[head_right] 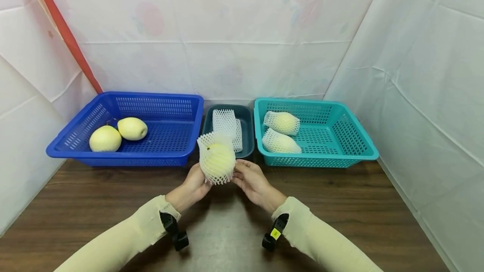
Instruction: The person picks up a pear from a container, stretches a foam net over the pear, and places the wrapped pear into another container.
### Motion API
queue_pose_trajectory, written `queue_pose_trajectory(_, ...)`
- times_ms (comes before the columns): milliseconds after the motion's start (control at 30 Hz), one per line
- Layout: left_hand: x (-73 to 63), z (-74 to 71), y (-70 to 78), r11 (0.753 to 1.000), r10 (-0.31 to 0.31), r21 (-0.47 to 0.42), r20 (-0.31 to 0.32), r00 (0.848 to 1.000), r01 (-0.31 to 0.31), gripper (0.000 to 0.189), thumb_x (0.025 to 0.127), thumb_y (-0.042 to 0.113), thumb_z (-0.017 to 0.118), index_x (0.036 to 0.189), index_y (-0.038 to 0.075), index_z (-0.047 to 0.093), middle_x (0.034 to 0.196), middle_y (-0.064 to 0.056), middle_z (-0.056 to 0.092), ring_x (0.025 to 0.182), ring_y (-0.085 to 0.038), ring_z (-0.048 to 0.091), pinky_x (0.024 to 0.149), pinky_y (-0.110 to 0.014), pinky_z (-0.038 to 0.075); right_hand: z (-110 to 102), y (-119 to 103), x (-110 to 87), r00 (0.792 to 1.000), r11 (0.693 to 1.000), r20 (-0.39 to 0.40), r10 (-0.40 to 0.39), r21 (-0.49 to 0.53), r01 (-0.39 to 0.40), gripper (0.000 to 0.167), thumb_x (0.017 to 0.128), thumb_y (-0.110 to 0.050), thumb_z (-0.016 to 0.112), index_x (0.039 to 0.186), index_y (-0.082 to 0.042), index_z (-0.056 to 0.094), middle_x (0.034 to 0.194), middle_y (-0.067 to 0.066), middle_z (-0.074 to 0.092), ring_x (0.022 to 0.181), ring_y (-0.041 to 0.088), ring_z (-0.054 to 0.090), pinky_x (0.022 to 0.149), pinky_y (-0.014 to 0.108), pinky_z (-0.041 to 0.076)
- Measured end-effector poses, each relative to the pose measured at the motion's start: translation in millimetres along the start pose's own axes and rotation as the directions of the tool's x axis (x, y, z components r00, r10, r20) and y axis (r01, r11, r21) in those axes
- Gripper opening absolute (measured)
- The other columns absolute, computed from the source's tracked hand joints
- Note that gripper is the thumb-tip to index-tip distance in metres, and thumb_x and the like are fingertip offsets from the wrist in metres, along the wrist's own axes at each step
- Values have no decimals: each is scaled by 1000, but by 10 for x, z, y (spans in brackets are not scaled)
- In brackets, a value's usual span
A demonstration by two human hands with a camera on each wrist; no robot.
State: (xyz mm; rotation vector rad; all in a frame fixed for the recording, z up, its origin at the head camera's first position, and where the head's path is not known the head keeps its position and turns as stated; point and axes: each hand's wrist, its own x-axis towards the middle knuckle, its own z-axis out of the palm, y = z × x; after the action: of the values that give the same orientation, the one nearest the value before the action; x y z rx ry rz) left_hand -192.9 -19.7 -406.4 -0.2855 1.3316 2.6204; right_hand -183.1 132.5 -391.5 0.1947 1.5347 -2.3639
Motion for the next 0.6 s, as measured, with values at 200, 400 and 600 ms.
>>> queue_pose_trajectory(200, -44, -17, 67, 1000, -8, 1, 25, 1000, 8, 29, 100, 11, 46, 75, 15, 60, 64, 4, 58, 50, -5, 47, 42, -16, 30, -92, -197, -65, 942, 907, 173, -289, -264, 327, 43, 98, -21, 52, 131, 4, 40, 122, 17, 53, 109, 27, 55, 94, 42, 45)
queue_pose_trajectory(400, -90, 17, 72, 999, -14, 39, 51, 999, 12, 26, 100, 14, 47, 79, 14, 61, 65, 3, 59, 51, -5, 47, 43, -17, 30, -71, -277, -92, 764, 623, 496, -412, -459, 633, 88, 83, -45, 72, 146, -6, 25, 146, 16, 33, 129, 35, 37, 101, 53, 34)
queue_pose_trajectory(600, -144, 76, 36, 999, 11, 52, 63, 998, -15, 22, 99, 11, 48, 81, 11, 60, 63, 3, 56, 47, -6, 44, 42, -18, 33, 36, -169, -124, 765, 514, 501, -404, -568, 643, 105, 68, -29, 88, 147, -11, 21, 139, 8, 40, 120, 22, 43, 99, 46, 36)
